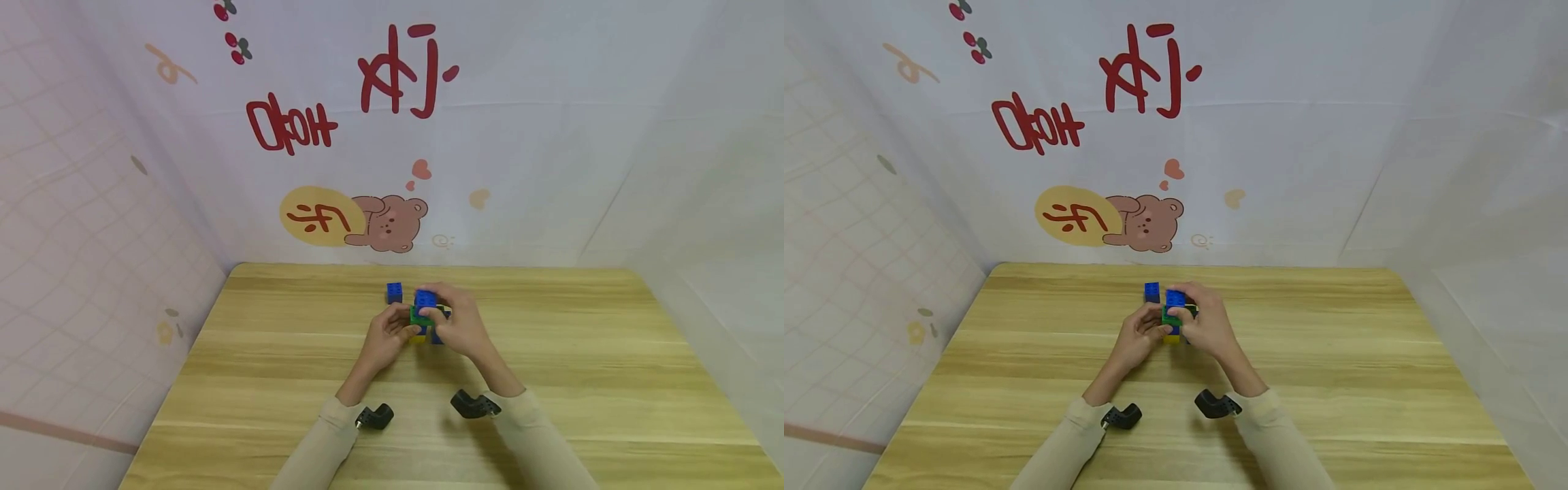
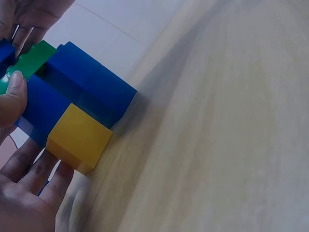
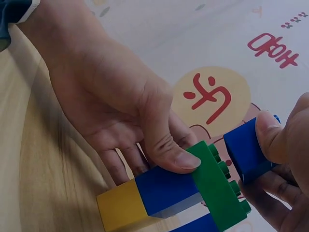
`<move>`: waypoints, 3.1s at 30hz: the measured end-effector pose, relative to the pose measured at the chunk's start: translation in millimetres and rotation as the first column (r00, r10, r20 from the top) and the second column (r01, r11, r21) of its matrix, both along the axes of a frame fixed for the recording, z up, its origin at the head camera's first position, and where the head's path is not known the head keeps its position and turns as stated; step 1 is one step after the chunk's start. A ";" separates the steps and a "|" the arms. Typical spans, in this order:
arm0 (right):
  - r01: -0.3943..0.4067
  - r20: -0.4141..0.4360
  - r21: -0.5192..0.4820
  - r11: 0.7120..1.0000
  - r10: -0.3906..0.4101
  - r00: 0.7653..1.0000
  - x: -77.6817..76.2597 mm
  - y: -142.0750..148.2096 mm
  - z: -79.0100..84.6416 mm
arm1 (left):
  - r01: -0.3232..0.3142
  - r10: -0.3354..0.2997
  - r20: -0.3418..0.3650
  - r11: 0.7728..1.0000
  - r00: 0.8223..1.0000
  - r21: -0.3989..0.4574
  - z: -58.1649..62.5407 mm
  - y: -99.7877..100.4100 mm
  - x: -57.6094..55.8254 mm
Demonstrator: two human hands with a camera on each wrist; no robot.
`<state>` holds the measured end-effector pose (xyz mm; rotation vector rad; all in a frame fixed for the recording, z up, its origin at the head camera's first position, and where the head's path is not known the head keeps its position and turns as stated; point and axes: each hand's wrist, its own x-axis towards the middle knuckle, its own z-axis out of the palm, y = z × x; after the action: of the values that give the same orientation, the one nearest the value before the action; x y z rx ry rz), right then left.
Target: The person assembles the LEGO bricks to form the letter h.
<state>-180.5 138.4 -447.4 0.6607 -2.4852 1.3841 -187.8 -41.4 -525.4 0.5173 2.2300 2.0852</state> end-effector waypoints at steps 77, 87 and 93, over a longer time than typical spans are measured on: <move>-0.007 0.027 -0.096 0.995 0.010 1.000 -5.7 0.5 -36.0 | 0.010 -0.010 0.013 1.000 1.000 0.004 -4.9 -2.9 -0.6; 0.072 0.137 -0.109 0.991 -0.057 0.989 -0.7 8.3 -48.6 | 0.002 -0.003 -0.007 1.000 1.000 -0.023 -1.0 -2.9 -0.7; 0.069 0.148 -0.158 0.985 -0.046 0.988 -0.8 8.3 -57.0 | -0.012 0.012 0.021 1.000 1.000 -0.009 0.1 -1.1 -1.6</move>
<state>-181.3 146.7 -504.3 0.4662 -2.4408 1.6444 -189.4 -42.5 -525.3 0.4802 2.2359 2.0755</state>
